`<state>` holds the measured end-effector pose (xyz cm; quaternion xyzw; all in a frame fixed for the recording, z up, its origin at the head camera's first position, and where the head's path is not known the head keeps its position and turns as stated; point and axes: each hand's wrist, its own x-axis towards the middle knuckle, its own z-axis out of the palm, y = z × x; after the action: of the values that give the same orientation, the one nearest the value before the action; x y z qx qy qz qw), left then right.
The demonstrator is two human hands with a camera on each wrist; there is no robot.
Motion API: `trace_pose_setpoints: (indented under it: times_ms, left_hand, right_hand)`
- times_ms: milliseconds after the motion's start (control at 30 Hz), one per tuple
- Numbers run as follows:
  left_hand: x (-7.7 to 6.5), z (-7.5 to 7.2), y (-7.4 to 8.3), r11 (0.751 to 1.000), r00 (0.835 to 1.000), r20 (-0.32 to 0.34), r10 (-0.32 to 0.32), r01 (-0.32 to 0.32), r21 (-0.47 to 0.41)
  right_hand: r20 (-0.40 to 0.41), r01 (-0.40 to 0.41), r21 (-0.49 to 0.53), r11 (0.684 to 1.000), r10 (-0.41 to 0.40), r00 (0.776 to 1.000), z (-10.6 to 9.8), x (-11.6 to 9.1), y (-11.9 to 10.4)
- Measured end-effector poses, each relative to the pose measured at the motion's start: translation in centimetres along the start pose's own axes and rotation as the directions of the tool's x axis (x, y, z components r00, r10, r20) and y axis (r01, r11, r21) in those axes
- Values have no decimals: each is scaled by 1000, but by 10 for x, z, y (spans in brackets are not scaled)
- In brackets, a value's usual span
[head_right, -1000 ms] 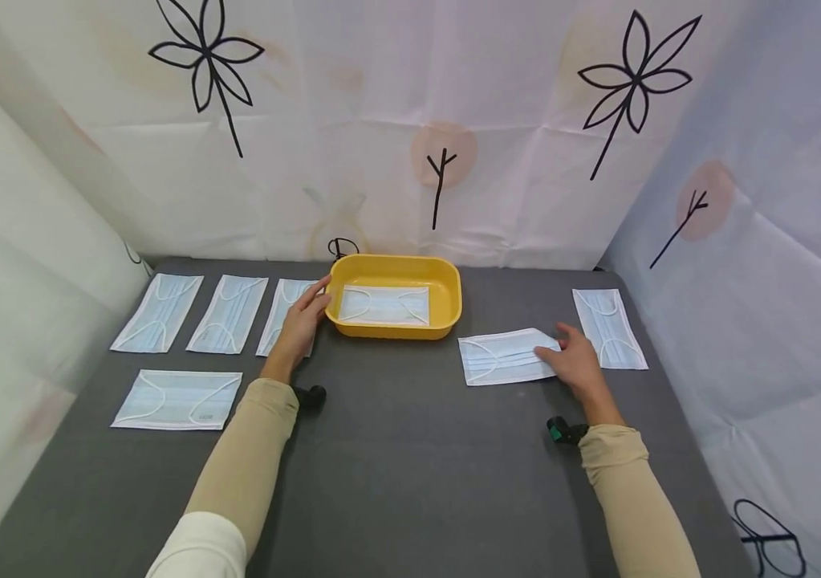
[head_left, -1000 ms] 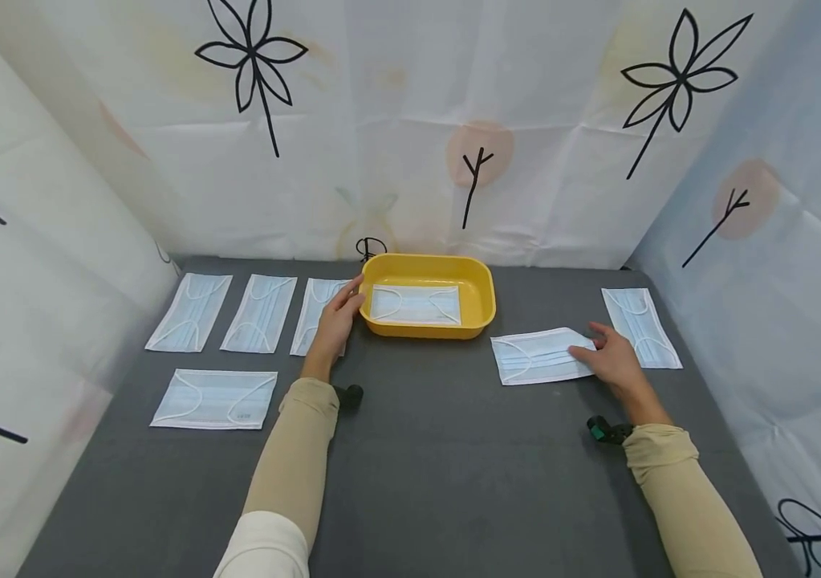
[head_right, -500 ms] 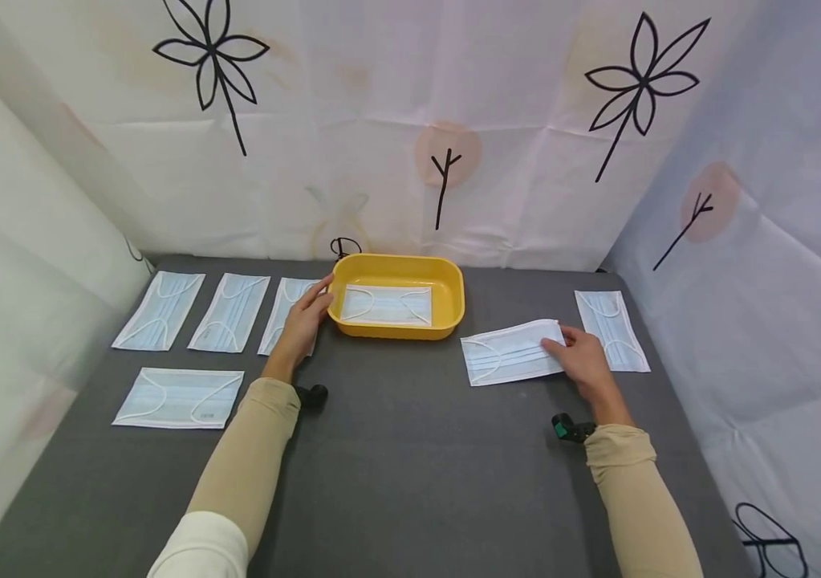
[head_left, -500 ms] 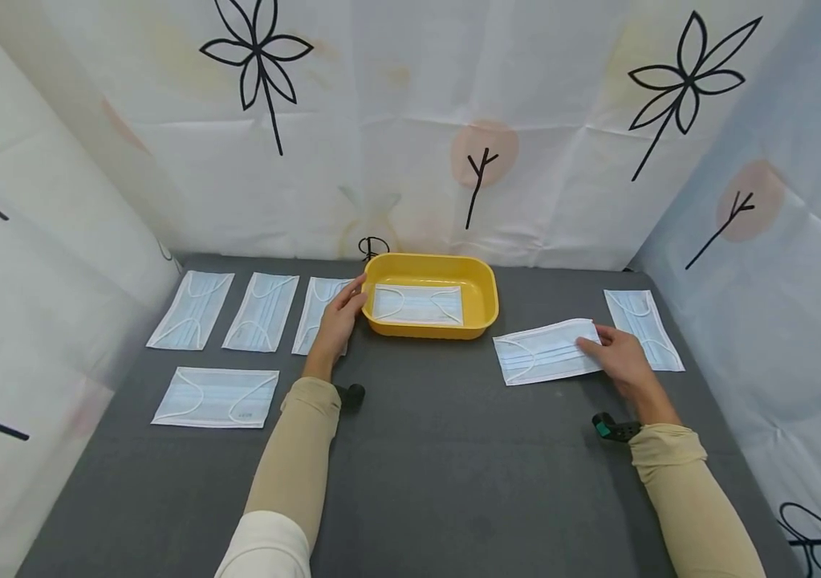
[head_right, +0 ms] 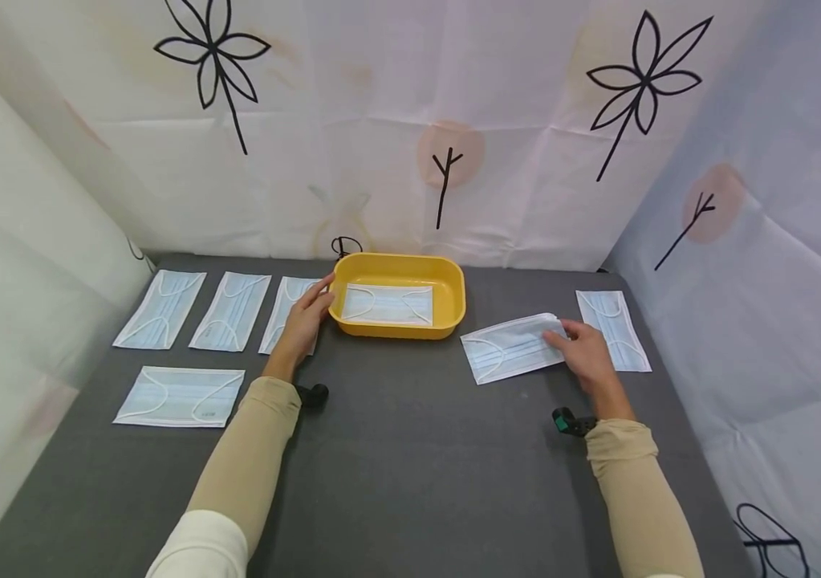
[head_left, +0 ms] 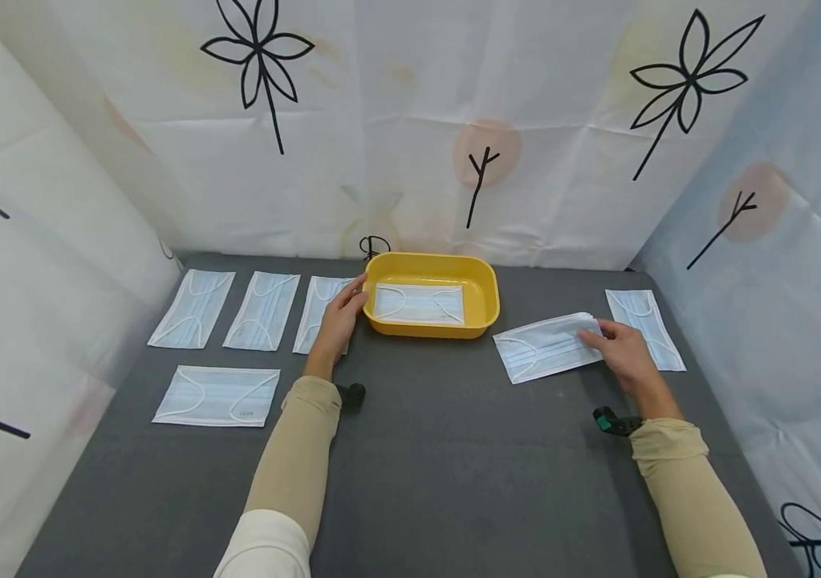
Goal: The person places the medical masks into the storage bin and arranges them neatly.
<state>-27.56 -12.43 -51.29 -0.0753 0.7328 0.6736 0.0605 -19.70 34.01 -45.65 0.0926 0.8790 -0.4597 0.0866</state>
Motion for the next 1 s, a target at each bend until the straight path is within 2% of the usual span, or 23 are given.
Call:
trace_pose_setpoints:
  times_ms: [167, 333, 700, 1000]
  left_hand:
    - [-1, -1, 1, 1000, 1000, -6, -2, 2, 11]
    - [1, -2, 0, 1000, 1000, -4, 4, -4, -4]
    - [2, -1, 1, 1000, 1000, -9, -18, 18, -3]
    - [1, 1, 0, 1000, 1000, -2, -12, 12, 10]
  right_hand:
    - [15, 26, -11, 1000, -26, 1000, -3, 3, 0]
    - [-9, 63, -24, 998, -63, 998, -5, 4, -4]
    - [33, 126, 163, 978, -133, 990, -20, 3, -21]
    - [46, 147, 123, 981, -154, 987, -35, -1, -38]
